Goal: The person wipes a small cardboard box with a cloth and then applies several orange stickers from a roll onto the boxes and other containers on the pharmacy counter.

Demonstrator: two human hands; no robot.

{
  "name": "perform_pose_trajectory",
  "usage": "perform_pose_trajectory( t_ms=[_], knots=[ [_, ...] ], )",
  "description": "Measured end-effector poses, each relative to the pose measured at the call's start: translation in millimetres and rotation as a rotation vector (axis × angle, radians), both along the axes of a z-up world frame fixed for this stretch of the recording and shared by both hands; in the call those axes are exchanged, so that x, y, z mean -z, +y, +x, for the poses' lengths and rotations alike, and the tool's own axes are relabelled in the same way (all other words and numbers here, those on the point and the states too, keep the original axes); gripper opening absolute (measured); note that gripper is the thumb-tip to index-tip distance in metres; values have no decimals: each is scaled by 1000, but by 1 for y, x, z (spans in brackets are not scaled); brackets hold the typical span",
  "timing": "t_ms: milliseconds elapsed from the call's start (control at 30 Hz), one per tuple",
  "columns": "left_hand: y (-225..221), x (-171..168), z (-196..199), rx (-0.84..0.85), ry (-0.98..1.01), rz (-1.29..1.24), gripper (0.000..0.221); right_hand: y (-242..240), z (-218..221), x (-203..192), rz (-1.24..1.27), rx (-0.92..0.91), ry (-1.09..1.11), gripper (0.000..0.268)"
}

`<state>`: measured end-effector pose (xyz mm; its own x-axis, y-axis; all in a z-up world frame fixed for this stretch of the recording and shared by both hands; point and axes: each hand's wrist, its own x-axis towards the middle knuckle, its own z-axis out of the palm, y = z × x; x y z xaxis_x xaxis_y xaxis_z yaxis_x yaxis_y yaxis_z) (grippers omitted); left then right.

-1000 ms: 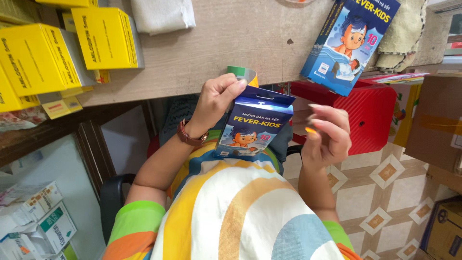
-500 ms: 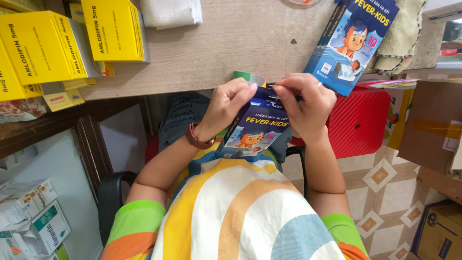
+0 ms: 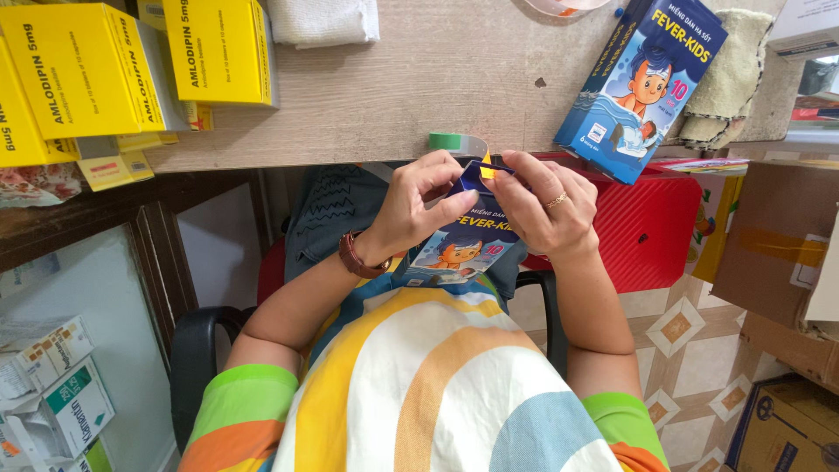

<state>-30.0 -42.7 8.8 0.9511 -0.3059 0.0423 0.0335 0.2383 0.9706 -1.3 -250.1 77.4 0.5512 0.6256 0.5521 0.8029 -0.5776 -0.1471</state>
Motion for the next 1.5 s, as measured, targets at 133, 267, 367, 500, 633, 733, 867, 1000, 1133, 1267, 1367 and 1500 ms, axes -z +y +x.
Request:
perform_pose_trajectory(
  t_ms=[133, 267, 367, 500, 633, 733, 867, 1000, 1133, 1267, 1367, 1500],
  knots=[
    [0, 0, 0, -1, 12, -7, 23, -1, 0, -1, -26, -7, 26, 22],
    [0, 0, 0, 5, -1, 9, 23, -1, 3, -4, -18, -29, 56, 21],
    [-1, 0, 0, 18, 9, 11, 24, -2, 6, -6, -26, -66, 72, 20],
    [-1, 0, 1, 25, 4, 19, 25, -5, 7, -7, -38, -79, 89, 20],
    [-2, 0, 3, 32, 4, 15, 25, -7, 8, -6, -42, -86, 89, 20],
    [-3, 1, 4, 36, 4, 18, 26, -7, 7, -6, -42, -79, 90, 20],
    [-3, 1, 4, 36, -5, 18, 25, -8, 7, -6, -40, -80, 103, 21],
    [-3, 1, 4, 42, -4, 31, 26, -10, 8, -7, -47, -89, 145, 23],
    [-4, 1, 4, 37, 0, 25, 24, -11, 8, -9, -78, -79, 177, 24],
    [-2, 2, 5, 22, 33, 53, 23, -12, 8, -13, -100, -85, 177, 28],
    [-1, 3, 6, 19, 54, 19, 23, -11, 10, -15, -27, -71, 305, 26],
    [-1, 4, 6, 12, 37, 41, 24, -13, 15, -23, 131, 27, 437, 25]
  ],
)
